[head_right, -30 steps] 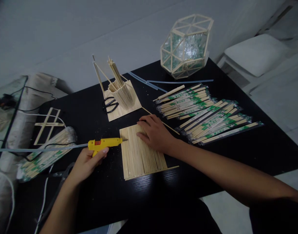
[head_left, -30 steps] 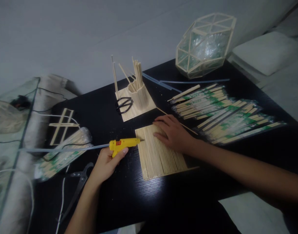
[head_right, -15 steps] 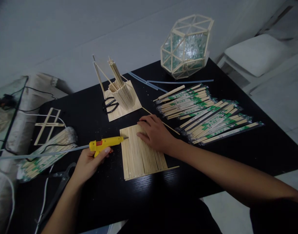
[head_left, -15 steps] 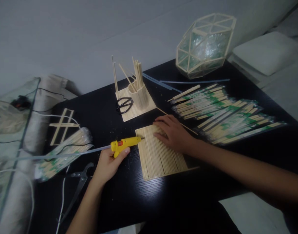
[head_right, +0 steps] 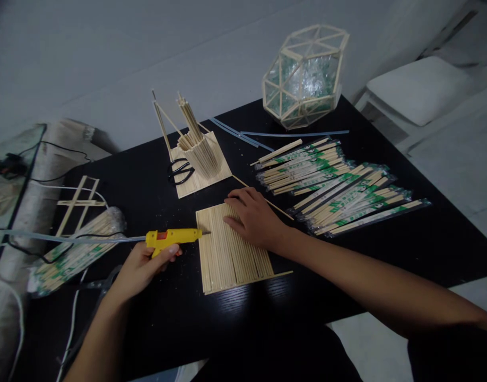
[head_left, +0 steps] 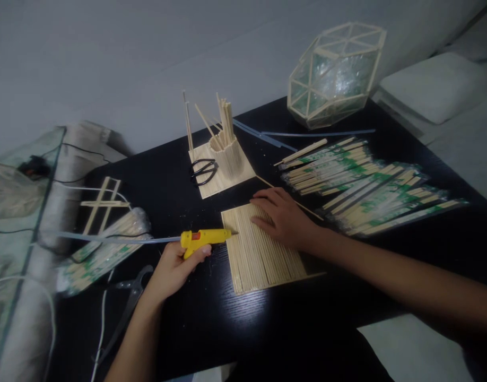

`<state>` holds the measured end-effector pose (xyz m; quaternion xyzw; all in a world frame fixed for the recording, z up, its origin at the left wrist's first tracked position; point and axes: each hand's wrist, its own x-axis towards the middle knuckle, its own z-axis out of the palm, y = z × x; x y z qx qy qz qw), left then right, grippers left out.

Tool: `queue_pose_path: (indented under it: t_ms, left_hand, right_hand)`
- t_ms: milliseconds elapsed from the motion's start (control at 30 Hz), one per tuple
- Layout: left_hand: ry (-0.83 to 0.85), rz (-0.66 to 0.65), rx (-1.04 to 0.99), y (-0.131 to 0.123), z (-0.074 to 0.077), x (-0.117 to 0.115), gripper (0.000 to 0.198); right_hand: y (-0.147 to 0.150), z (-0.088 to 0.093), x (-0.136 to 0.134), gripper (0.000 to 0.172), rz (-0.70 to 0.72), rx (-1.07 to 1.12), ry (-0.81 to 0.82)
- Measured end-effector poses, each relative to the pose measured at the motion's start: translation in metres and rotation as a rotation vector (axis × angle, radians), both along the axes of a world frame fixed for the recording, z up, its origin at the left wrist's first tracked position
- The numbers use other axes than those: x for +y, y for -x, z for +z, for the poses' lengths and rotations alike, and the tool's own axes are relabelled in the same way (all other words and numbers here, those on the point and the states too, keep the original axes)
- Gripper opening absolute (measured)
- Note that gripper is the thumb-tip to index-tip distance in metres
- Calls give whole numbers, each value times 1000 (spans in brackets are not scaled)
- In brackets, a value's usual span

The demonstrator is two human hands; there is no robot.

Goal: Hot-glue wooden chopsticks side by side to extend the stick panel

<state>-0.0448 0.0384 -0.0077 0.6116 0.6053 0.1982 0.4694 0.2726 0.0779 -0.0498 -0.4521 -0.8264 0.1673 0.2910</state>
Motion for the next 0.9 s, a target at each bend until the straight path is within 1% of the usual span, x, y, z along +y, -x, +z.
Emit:
queue_pose_path:
  t_ms: [100,167,333,467,600,767,900]
  left_hand:
    - [-16,56,6,-6,1,1,47]
    - [-21,55,17,-8,1,1,48]
    - [-7,-12,42,-3,2,2,48]
    - [15,-91,46,1,6,2,46]
    - [5,-142,45,3,9,2,46]
    - [-33,-167,38,3,8,3,44]
    - [-26,-148,64,4,7,4,47]
  right_hand:
    - [0,0,0,36,1,1,-4]
    - [0,0,0,36,2,3,-6]
    - [0,-2,1,36,1,-2,-16]
    - [0,-2,1,36,1,-2,-17]
    - [0,-1,0,36,2,0,-17]
    - [0,-2,0,36,5,-6,-23]
    - [0,-3,0,36,1,1,-19]
